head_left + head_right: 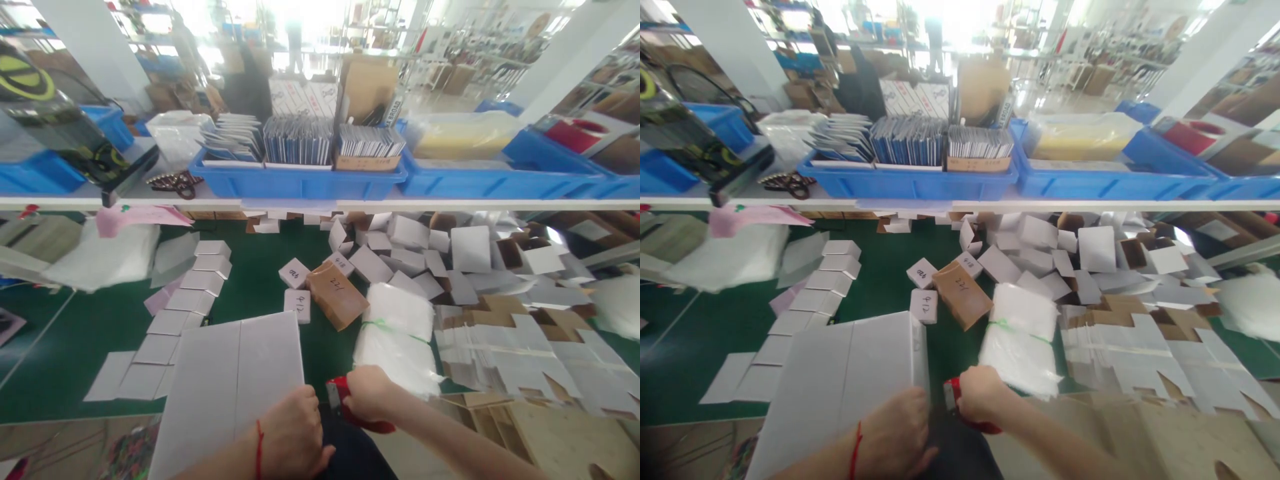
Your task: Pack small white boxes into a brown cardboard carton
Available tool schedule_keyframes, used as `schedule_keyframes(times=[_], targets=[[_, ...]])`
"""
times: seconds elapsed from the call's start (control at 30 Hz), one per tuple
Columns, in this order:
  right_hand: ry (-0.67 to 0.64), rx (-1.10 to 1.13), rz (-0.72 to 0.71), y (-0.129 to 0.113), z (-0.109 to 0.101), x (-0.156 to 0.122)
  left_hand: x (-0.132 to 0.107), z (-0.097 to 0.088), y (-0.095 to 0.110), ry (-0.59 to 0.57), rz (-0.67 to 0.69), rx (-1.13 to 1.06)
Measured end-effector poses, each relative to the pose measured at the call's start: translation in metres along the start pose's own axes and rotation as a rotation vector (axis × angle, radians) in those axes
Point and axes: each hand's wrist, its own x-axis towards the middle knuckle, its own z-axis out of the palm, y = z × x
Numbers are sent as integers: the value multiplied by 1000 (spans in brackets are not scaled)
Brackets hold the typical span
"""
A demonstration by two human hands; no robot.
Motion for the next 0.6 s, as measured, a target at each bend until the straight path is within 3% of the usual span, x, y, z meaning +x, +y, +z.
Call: schedule_keyframes(times=[0.13, 0.23, 0.33, 0.43, 0.53, 0.6], targets=[[133, 188, 112, 16, 31, 9, 10, 1, 3, -152, -19, -20], [198, 370, 147, 18, 69, 36, 16, 6, 4, -101, 3, -36], [222, 361, 167, 9, 97, 71, 18, 1, 2, 172, 13, -41], [266, 297, 210, -1, 108, 101, 3, -24, -8, 490, -108, -94], [306, 217, 245, -3, 104, 118, -49, -52, -27, 715, -438, -189], [350, 164, 237, -4, 99, 121, -100, -56, -42, 884, -813, -134]])
